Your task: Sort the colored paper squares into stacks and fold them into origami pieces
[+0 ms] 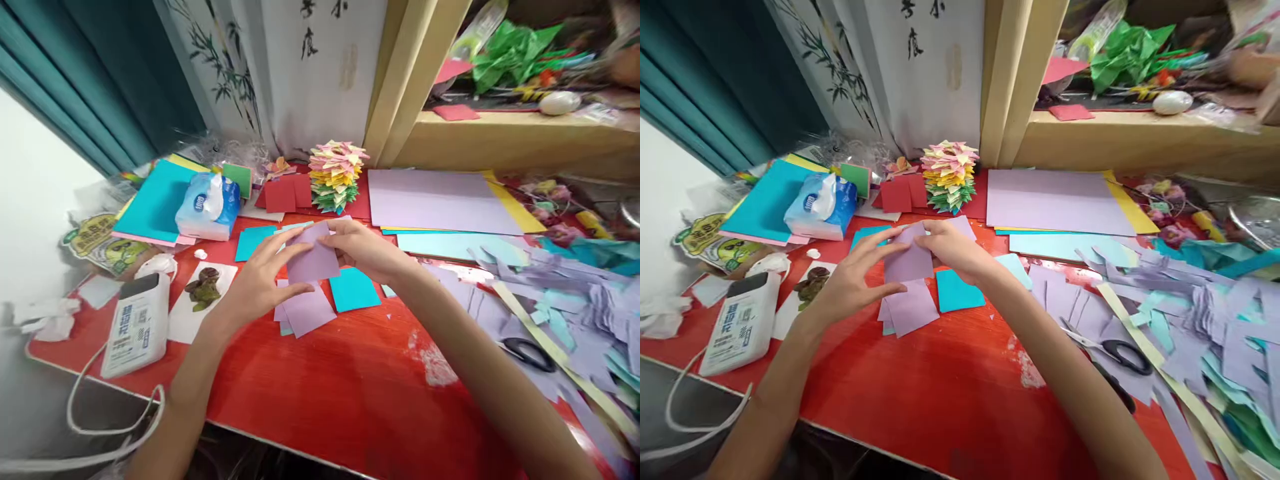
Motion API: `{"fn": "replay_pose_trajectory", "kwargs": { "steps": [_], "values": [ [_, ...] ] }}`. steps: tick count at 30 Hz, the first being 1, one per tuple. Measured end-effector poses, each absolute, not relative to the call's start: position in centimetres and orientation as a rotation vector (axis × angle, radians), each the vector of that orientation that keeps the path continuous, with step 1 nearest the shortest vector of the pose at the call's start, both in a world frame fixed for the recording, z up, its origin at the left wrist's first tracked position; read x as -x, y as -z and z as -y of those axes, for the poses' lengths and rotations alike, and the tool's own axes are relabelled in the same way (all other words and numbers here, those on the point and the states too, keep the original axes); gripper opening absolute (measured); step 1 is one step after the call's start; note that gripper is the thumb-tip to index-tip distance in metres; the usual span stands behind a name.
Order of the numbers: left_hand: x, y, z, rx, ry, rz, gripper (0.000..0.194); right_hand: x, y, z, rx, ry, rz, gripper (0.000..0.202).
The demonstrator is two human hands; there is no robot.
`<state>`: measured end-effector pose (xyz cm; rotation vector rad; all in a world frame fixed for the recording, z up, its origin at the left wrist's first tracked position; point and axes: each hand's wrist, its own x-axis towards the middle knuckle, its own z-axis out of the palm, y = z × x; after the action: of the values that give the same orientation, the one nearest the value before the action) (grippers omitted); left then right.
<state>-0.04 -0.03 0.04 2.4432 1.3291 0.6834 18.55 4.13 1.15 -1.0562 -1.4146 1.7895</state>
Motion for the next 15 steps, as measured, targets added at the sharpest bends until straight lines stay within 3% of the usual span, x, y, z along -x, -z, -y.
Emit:
{"fn": "replay_pose_trajectory", "kwargs": {
  "steps": [15],
  "values": [
    [0.19,-0.24,0.20,-2.373,-0.726,-1.298,0.045,-18.72,-1.68,-3.95,1.083,-1.787,1.453,0.014]
  ]
}}
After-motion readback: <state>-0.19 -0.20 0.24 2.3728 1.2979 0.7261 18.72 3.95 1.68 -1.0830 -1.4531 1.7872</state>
